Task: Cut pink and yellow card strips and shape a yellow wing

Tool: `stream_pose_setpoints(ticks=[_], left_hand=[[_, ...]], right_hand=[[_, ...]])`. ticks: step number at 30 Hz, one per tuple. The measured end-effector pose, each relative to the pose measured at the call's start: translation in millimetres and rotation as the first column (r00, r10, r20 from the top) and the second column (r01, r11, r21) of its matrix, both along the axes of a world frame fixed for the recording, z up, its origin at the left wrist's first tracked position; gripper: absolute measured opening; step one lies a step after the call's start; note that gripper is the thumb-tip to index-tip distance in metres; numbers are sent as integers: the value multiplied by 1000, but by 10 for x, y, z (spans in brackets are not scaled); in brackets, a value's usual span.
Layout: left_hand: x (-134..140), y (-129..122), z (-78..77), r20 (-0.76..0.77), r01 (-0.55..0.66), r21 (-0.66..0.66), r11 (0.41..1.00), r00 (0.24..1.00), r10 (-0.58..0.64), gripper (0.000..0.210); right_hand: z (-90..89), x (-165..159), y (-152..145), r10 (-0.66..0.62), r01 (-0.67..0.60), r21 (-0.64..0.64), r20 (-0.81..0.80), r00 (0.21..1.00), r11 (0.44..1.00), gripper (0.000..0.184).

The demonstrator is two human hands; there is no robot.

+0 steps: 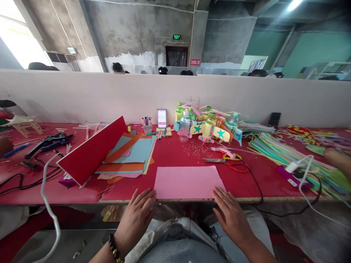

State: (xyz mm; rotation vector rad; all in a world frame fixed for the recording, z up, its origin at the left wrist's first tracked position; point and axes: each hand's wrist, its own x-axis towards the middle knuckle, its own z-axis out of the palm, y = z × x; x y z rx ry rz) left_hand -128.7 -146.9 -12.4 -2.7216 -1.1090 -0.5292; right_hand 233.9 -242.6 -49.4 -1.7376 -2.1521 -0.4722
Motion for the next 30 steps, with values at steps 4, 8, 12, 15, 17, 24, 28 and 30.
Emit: stream_pose_setpoints(ticks=[4,8,12,15,17,24,28,30], left_hand=[[21,9,-5,36,38,14,999,999,-38,24],[105,87,-28,67,167,31,985,983,-169,30],[136,103,75,177,233,52,971,955,-239,26],[66,57,230,275,220,55,974,934,-226,27],[-24,23,353,356,192,60,980,913,-200,26],[-461,-22,857,560,-166,72,984,823,98,18],[-588,53,1143,762,-475,65,878,592,263,19],[-567,126,1287,819,-588,97,803,505,271,16]], right_hand=[[-14,124,-20,27,-22,73,-62,998,997,41],[54,203,22,78,-66,107,-117,990,992,29],[145,226,45,109,-89,113,-179,978,990,26],[207,243,59,103,-80,113,-219,970,990,24],[237,268,89,93,-64,130,-227,970,989,23],[288,363,183,45,15,193,-300,953,981,19],[311,341,138,39,25,167,-366,930,986,19],[310,320,117,44,24,175,-377,925,984,17]])
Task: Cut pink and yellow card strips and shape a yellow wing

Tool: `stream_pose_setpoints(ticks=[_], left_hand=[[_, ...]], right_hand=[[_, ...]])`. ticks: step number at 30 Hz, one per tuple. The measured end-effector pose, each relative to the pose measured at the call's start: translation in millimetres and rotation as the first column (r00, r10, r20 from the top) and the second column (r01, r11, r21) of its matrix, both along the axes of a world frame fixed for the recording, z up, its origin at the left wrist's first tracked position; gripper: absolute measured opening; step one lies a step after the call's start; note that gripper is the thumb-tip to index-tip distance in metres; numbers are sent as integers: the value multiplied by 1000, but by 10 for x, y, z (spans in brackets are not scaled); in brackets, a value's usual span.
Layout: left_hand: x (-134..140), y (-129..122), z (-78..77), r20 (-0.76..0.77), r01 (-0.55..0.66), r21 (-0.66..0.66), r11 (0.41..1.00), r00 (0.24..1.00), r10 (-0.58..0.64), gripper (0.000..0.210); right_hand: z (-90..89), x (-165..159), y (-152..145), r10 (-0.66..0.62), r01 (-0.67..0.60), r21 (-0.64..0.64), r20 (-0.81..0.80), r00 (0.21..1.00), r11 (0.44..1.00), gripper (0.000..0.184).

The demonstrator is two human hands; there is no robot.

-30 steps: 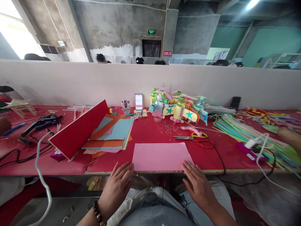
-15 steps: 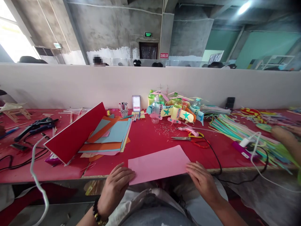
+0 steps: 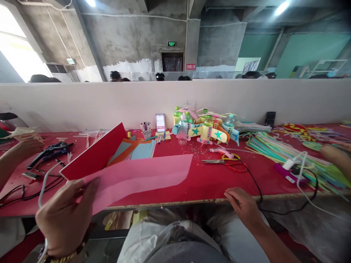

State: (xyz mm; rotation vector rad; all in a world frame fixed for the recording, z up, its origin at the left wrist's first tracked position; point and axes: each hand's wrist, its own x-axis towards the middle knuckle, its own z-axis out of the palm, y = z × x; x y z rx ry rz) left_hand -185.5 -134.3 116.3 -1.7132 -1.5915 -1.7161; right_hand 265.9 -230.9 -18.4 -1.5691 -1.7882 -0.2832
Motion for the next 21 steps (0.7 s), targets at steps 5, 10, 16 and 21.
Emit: stream_pose_setpoints(ticks=[5,10,16,21], left_hand=[[323,107,282,-143,69,344,937,990,-20,17],[857,-123,67,-431,473,240,848,834,-344,36],[1364,-260,-682,-575,524,-331,785,547,-608,12],[1462,-207,-1025,-506,445,-604,661,428,-749,16]], right_hand=[[-25,-20,-13,-3,3,12,3,1000,1000,15],[-41,-10,-34,-4,3,8,13,1000,1000,16],[-24,-23,-62,19,-19,-31,6,1000,999,15],[90,-130,52,72,-73,-104,-16,997,992,11]])
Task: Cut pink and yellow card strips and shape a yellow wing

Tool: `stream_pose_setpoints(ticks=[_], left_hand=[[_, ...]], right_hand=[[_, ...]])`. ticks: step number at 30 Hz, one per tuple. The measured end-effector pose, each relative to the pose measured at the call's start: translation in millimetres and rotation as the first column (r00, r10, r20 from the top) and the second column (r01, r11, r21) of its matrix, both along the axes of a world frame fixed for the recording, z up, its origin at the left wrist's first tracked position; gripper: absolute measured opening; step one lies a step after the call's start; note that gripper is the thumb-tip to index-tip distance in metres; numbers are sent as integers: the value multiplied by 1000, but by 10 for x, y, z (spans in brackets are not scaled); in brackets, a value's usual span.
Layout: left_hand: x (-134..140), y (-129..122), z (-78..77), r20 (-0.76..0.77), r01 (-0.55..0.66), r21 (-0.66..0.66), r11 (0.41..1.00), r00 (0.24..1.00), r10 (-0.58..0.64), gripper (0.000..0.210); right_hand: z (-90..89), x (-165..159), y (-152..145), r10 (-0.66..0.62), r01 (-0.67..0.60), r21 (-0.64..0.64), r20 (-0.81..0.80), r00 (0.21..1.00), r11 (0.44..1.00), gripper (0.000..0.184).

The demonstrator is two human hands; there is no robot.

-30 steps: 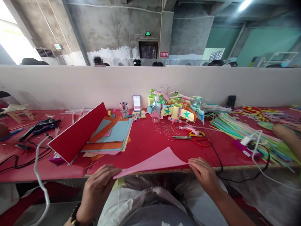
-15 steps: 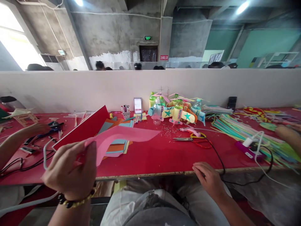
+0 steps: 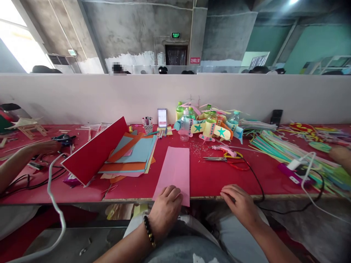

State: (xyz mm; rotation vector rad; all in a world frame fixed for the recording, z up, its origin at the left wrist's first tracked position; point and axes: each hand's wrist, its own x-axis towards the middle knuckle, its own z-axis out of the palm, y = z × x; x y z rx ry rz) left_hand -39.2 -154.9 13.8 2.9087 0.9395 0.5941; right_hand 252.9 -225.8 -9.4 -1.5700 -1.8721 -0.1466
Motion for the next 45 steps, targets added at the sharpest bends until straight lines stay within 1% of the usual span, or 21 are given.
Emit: stream_pose_setpoints(ticks=[3,5,7,10,13,16,19,21,24,27,29,31,34,38,41,45], left_hand=[[-33,-2,-40,-25,27,-70,997,999,-29,53],[-66,-5,-31,-44,33,-104,994,998,-38,64],[-105,1,-19,-57,8,-133,991,998,-16,66],[-177,29,-29,-66,-44,-153,987,997,34,62],[-249,58,-77,-77,-37,-154,987,997,26,58],[-295,67,-138,-75,-23,-139,990,997,12,54],[-309,60,-162,-63,-13,-130,991,998,4,53],[-303,63,-133,-53,-7,-136,991,999,0,51],[-256,105,-18,-43,-4,-169,986,999,-3,45],[-156,208,107,-51,-2,-197,980,999,-8,37],[-80,304,141,-67,8,-192,981,998,-21,38],[-24,407,121,-95,28,-182,983,994,-46,46],[0,536,34,-137,51,-201,978,987,-80,58],[-35,617,-45,-140,61,-262,963,985,-101,61],[-50,630,-35,-125,52,-290,956,988,-92,61],[-51,647,0,-128,52,-306,951,987,-95,61]], right_hand=[[138,-132,191,74,-75,-93,-12,997,993,8],[234,-246,353,132,-133,-152,-14,991,979,4],[308,-377,510,187,-185,-190,-5,982,964,5],[356,-588,676,262,-253,-205,19,965,945,15],[343,-761,767,330,-310,-229,54,943,923,19],[301,-826,864,343,-309,-256,102,934,916,18],[259,-780,1017,306,-261,-264,143,941,928,18],[244,-723,1137,280,-233,-261,159,947,937,18],[249,-654,1307,266,-214,-263,178,947,941,17],[283,-618,1432,276,-214,-282,203,940,935,16],[311,-601,1487,294,-222,-302,219,931,927,17],[337,-581,1530,313,-231,-324,230,921,917,21],[368,-538,1606,342,-245,-355,241,908,902,30],[396,-458,1800,358,-220,-407,303,883,887,39],[402,-392,2028,360,-204,-430,323,875,880,36],[385,-322,2342,335,-169,-446,324,885,879,34]])
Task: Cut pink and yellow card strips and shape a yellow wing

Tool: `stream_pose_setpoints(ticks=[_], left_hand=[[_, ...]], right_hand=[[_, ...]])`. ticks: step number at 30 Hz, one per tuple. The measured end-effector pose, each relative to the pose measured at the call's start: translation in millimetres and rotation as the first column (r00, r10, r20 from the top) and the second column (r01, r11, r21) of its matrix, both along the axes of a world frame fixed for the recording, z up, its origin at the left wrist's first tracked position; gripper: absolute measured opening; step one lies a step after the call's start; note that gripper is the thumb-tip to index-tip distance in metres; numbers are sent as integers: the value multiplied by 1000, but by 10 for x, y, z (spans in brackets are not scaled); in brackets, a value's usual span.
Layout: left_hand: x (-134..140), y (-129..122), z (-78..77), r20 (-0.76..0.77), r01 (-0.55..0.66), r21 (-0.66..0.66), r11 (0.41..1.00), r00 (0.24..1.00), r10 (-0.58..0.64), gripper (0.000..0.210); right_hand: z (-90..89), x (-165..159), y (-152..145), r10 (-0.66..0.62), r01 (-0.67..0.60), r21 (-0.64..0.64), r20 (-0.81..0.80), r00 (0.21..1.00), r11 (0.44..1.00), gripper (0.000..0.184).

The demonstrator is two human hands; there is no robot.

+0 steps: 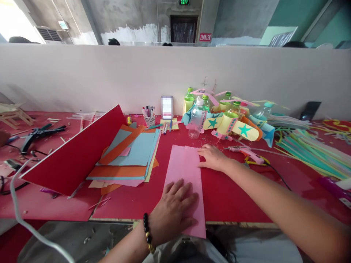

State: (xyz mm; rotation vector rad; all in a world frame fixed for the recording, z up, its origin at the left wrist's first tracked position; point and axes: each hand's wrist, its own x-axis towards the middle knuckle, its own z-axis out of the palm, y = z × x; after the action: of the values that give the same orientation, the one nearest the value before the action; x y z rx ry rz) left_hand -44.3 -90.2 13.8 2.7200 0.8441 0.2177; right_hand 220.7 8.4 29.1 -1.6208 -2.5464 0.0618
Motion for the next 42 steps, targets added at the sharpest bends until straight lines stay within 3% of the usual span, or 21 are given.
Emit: stream_pose_setpoints(ticks=[5,9,14,20,23,26,30,34,38,42], left_hand=[[-13,38,-7,11,20,17,1000,1000,-20,64],[-17,54,-23,9,28,23,999,1000,-28,63],[-13,51,-42,17,22,28,999,1000,-23,64],[4,54,-41,4,-30,58,998,1000,30,62],[13,62,-43,-8,-37,83,996,999,38,60],[18,64,-62,8,-38,102,994,999,37,59],[-11,40,-99,22,-57,122,991,998,55,60],[-36,80,-22,1,-109,155,982,994,110,57],[225,405,227,27,-116,185,976,993,113,48],[823,933,338,-24,-122,156,980,992,127,33]], right_hand=[[14,51,235,-20,21,-42,15,1000,999,38],[29,5,249,-44,46,-78,33,998,996,50],[-134,-301,49,7,-15,-185,-42,999,983,75],[-271,-558,74,-16,-14,-295,-100,995,955,80],[-275,-640,130,-77,51,-218,-115,990,975,78],[-281,-728,1,-120,104,-117,-142,983,988,70],[-256,-692,-466,-55,69,49,-237,970,996,49],[-190,-363,-937,4,68,185,-366,931,980,25],[-183,63,-1132,-13,125,255,-402,916,959,22],[-241,293,-1144,-37,169,307,-394,918,937,34]])
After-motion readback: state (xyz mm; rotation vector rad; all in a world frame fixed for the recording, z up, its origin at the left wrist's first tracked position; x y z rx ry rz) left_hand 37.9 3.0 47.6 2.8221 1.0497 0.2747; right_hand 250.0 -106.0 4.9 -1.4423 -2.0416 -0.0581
